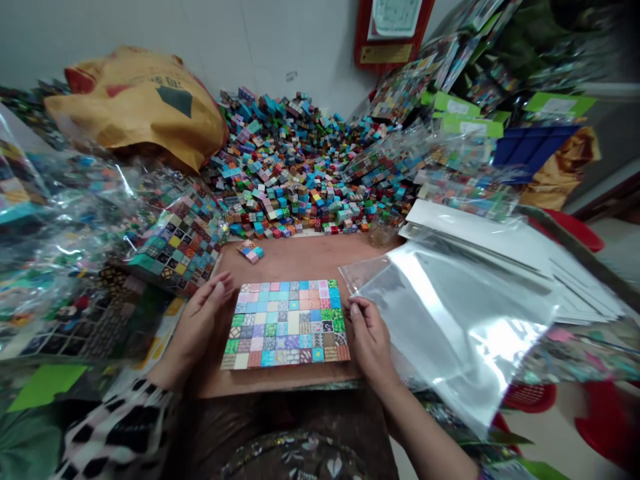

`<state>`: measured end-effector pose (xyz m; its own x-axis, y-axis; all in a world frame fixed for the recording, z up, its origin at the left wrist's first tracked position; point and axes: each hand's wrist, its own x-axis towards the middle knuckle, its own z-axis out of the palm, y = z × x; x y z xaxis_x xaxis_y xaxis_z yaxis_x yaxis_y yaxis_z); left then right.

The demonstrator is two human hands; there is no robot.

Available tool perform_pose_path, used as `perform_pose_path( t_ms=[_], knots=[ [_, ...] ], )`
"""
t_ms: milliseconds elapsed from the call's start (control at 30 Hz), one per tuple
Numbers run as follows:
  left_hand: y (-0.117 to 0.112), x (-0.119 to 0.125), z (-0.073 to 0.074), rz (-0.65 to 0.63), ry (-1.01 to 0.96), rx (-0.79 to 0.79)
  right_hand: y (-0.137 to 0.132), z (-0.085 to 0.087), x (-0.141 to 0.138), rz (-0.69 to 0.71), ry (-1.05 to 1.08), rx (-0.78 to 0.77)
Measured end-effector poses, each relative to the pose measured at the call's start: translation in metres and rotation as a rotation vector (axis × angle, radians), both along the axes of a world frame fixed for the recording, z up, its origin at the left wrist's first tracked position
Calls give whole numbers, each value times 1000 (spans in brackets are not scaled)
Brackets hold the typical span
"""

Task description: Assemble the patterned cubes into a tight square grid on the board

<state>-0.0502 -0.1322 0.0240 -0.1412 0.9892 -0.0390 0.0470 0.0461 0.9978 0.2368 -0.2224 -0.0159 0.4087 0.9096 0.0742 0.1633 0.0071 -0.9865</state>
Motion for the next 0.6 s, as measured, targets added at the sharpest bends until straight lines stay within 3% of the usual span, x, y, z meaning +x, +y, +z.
perform_pose_path(
  t_ms=[200,600],
  knots=[
    [-38,15,-2,31,-209,-73,-1,3,1,-19,-26,-5],
    [-48,17,-15,-46,-127,-46,-4,-6,4,-13,52,-25]
  ],
)
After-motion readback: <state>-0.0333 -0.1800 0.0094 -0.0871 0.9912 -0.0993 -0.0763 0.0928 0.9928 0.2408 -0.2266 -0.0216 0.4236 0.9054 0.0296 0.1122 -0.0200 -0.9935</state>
